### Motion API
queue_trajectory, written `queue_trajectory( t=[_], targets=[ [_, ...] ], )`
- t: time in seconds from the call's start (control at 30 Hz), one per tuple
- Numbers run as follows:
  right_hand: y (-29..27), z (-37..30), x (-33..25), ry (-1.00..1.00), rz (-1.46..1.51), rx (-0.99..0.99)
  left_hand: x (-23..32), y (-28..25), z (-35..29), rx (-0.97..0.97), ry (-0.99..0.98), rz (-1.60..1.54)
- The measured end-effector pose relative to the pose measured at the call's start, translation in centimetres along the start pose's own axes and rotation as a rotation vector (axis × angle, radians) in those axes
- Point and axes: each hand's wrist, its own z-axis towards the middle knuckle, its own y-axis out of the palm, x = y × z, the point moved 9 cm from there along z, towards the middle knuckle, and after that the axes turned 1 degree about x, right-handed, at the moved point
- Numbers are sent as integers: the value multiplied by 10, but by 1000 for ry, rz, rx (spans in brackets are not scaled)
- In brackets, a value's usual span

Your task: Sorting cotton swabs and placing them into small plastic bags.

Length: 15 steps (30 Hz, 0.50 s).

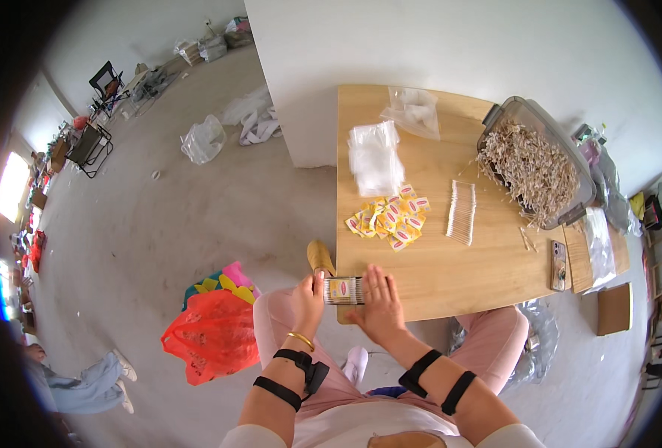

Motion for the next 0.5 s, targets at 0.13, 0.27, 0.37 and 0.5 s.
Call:
queue_trajectory(
  t=[0.13, 0.27, 0.37, 0.5],
  targets=[
    [-1, 6, -19, 22, 89, 7, 2, 1, -2, 104, 75, -140],
    [-1, 2, -4, -16, 116, 39, 5, 11, -2, 37, 70, -178],
    [-6, -4, 14, -65, 188, 78, -32, 5, 3, -26, -87, -163],
    [-35, -15, 92, 78, 419, 296, -45, -15, 20, 47, -41, -410]
  ],
)
